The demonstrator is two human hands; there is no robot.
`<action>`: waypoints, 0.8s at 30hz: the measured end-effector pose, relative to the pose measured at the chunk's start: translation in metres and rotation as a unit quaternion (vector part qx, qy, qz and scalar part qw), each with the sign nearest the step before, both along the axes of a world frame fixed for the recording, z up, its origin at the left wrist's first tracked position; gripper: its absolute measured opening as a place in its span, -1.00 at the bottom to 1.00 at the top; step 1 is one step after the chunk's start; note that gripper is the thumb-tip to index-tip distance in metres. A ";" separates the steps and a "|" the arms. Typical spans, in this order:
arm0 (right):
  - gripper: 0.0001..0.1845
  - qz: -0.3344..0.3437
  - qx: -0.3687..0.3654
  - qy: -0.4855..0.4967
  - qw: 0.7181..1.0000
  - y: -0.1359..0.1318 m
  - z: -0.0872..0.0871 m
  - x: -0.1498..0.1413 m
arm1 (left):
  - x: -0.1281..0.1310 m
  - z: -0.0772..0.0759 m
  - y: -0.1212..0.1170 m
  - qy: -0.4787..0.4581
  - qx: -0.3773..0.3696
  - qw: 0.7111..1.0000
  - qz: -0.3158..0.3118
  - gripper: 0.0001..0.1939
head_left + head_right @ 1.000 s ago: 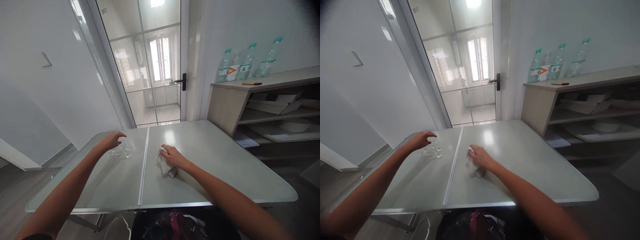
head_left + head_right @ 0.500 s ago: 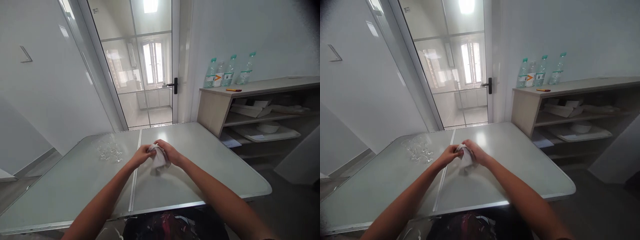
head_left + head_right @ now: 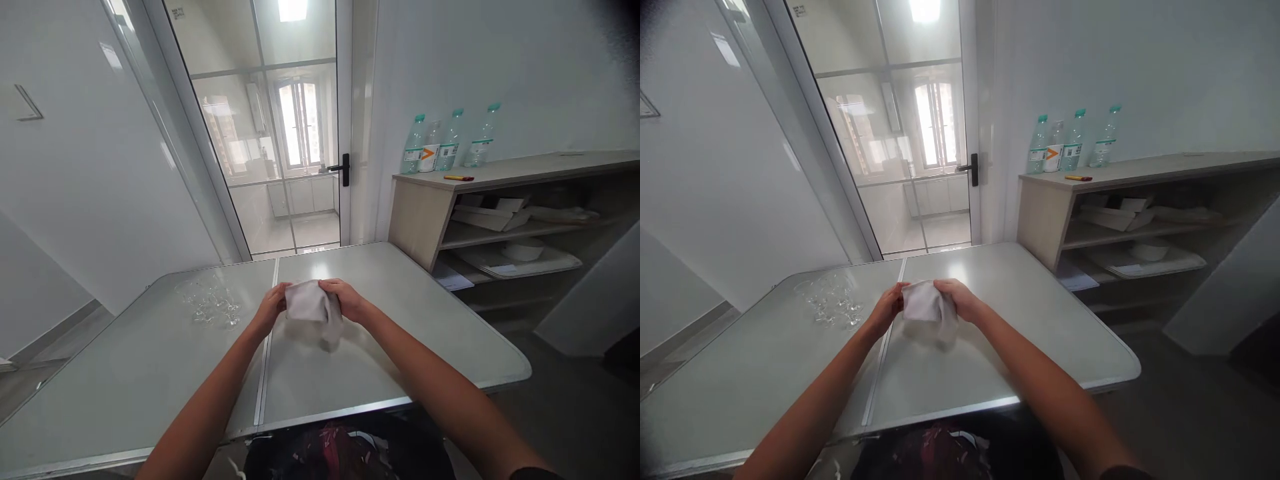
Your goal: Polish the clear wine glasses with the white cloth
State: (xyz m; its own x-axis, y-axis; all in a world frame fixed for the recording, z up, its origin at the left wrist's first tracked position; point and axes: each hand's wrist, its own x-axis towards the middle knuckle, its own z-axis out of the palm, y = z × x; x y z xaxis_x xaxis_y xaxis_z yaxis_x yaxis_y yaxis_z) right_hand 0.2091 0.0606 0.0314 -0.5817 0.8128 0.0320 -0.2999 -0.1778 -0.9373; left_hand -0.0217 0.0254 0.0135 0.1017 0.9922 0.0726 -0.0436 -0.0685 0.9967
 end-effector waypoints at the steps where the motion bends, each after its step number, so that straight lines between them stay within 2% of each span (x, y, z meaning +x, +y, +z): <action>1: -0.55 -0.024 -0.009 0.020 0.999 0.000 0.000 -0.001 | 0.004 -0.002 -0.003 -0.025 -0.030 0.998 -0.049 -0.41; 3: -0.57 -0.062 0.003 0.050 0.997 0.001 -0.001 -0.001 | 0.012 -0.006 -0.008 -0.058 -0.054 0.989 -0.127 -0.44; 4: -0.58 -0.066 0.019 0.051 0.996 0.002 -0.002 0.000 | 0.016 -0.008 -0.010 -0.074 -0.047 0.986 -0.142 -0.47; 6: -0.62 -0.054 0.062 0.019 0.996 0.004 -0.004 0.002 | 0.021 -0.009 -0.012 -0.116 -0.018 0.985 -0.125 -0.53; 10: -0.72 -0.045 0.136 -0.029 0.989 0.007 -0.008 0.004 | 0.022 -0.006 -0.013 -0.177 0.014 0.983 -0.043 -0.67; 12: -0.75 -0.008 0.121 -0.010 0.993 0.005 -0.009 0.002 | 0.020 -0.004 -0.013 -0.162 0.026 0.986 -0.012 -0.69; 14: -0.71 0.037 0.074 0.024 0.996 0.001 -0.010 -0.002 | 0.021 -0.005 -0.014 -0.139 0.030 0.990 -0.004 -0.63; 17: -0.56 0.041 -0.010 0.059 0.997 -0.004 -0.012 -0.008 | 0.024 -0.008 -0.015 -0.114 0.013 0.992 -0.045 -0.49; 19: -0.42 0.037 -0.025 0.047 0.998 -0.002 -0.015 -0.007 | 0.025 -0.010 -0.016 -0.090 0.003 0.993 -0.076 -0.42; 21: -0.36 0.053 0.033 -0.007 0.998 0.003 -0.018 -0.004 | 0.024 -0.010 -0.016 -0.066 0.002 0.994 -0.088 -0.36; 22: -0.41 0.059 0.087 -0.048 0.993 0.007 -0.020 -0.001 | 0.023 -0.009 -0.016 -0.060 0.003 0.994 -0.088 -0.35; 24: -0.65 0.045 0.194 -0.127 0.972 0.015 -0.024 0.004 | 0.021 -0.007 -0.016 -0.067 0.013 0.995 -0.073 -0.33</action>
State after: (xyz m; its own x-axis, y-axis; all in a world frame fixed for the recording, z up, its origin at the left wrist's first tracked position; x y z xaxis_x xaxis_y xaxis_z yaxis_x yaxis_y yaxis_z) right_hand 0.2131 0.0752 0.0072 -0.6793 0.7137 0.1711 -0.0496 0.1880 -0.9809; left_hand -0.0012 0.0097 0.0062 0.2326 0.9649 0.1217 -0.1882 -0.0781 0.9790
